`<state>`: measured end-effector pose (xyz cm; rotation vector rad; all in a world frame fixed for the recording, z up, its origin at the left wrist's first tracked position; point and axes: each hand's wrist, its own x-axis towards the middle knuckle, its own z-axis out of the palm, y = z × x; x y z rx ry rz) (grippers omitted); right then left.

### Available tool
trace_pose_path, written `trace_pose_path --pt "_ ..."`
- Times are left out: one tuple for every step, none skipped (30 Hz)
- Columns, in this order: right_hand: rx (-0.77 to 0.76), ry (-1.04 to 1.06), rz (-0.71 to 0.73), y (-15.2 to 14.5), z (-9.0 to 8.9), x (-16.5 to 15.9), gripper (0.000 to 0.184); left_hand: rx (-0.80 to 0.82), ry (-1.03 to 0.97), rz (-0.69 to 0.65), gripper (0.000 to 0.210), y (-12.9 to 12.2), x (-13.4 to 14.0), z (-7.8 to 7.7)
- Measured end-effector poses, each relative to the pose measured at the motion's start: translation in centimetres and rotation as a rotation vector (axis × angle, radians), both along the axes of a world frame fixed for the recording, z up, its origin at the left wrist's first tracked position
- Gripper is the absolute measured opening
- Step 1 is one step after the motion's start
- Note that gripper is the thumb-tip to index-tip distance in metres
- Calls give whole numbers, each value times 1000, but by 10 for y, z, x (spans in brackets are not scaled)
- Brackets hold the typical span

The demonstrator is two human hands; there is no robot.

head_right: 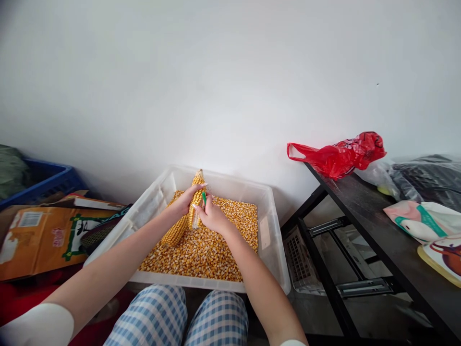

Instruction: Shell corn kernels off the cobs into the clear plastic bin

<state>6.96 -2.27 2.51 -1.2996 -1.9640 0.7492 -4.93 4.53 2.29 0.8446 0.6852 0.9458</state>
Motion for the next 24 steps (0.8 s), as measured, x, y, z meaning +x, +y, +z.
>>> trace_pose_path --pt "-3 15 4 0 1 0 42 1 7 4 24 0 0 1" --pt "-8 38 1 0 2 0 43 14 17 13 25 -1 0 3" --pt "-12 68 -13 0 2 0 43 37 28 31 26 -2 1 4" --pt "-14 101 -45 0 2 -1 43 69 37 56 26 -3 2 5" --pt "-13 129 -91 1 1 -2 42 103 41 86 25 -4 4 5" --pt "-7 151 -144 1 1 -3 42 134 43 112 25 -5 5 5" --pt "0 162 -189 2 0 -4 42 155 46 128 24 -6 6 5" --pt "7 160 -214 2 -1 -4 41 165 50 129 24 -7 7 5" --pt "13 152 -217 3 -1 -4 41 165 56 119 23 -7 8 5" --pt "17 142 -202 3 -1 -3 40 158 60 94 23 -7 7 5" --pt "21 135 -176 3 -1 -2 39 146 57 65 23 -7 7 5" --pt "24 134 -149 3 -1 -1 38 135 47 38 24 -7 5 6" --pt "26 142 -126 3 0 1 36 124 29 15 25 -7 4 6" --pt "25 158 -105 3 1 2 35 111 8 -6 26 -7 3 7" --pt "19 181 -87 3 1 2 35 97 -14 -24 26 -6 2 8" --pt "9 208 -79 4 2 2 34 82 -32 -40 27 -7 1 8" --pt "0 239 -84 4 3 2 35 70 -46 -49 27 -7 2 8" --pt "-8 270 -101 4 3 2 36 62 -55 -55 27 -7 2 9" --pt "-12 299 -123 5 3 1 37 60 -60 -56 27 -8 3 8" --pt "-9 324 -142 5 3 0 38 61 -59 -56 27 -8 4 8" --pt "-4 347 -151 5 3 -1 39 61 -56 -56 27 -9 5 8" --pt "2 365 -146 5 3 -1 40 59 -54 -59 27 -9 5 7" --pt "8 381 -129 5 3 -2 41 51 -54 -70 27 -10 5 7" --pt "9 396 -105 5 4 -2 41 31 -59 -92 27 -10 5 8"
